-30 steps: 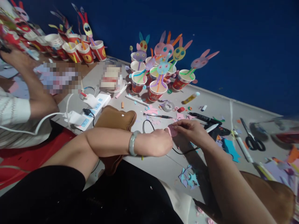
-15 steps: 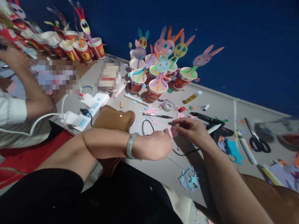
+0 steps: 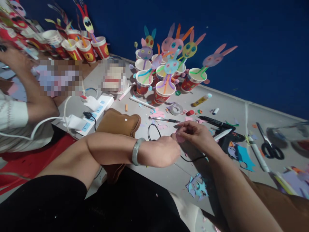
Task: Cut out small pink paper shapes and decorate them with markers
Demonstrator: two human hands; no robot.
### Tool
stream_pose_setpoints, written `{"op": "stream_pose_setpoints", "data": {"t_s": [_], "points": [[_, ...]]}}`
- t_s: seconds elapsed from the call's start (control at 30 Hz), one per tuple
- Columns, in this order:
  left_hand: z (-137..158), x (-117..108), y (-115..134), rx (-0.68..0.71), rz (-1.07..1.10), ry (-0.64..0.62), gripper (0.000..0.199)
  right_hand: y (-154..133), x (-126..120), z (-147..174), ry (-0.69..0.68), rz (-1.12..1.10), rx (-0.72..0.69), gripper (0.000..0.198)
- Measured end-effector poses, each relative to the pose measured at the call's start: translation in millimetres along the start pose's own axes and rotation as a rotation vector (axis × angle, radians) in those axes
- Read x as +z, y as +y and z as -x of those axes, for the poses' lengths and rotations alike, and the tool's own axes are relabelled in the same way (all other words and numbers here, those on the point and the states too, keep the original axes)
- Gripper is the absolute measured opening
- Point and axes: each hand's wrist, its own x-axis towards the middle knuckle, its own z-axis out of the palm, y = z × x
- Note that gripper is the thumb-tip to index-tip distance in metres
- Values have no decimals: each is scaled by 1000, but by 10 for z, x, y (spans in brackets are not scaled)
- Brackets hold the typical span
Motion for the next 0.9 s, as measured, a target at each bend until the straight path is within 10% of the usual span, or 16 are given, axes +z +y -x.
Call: {"op": "stream_pose_setpoints", "data": {"t_s": [0.9], "points": [[18, -13, 10, -14, -69, -19, 36, 106, 38, -46, 120, 195, -66, 28]]}}
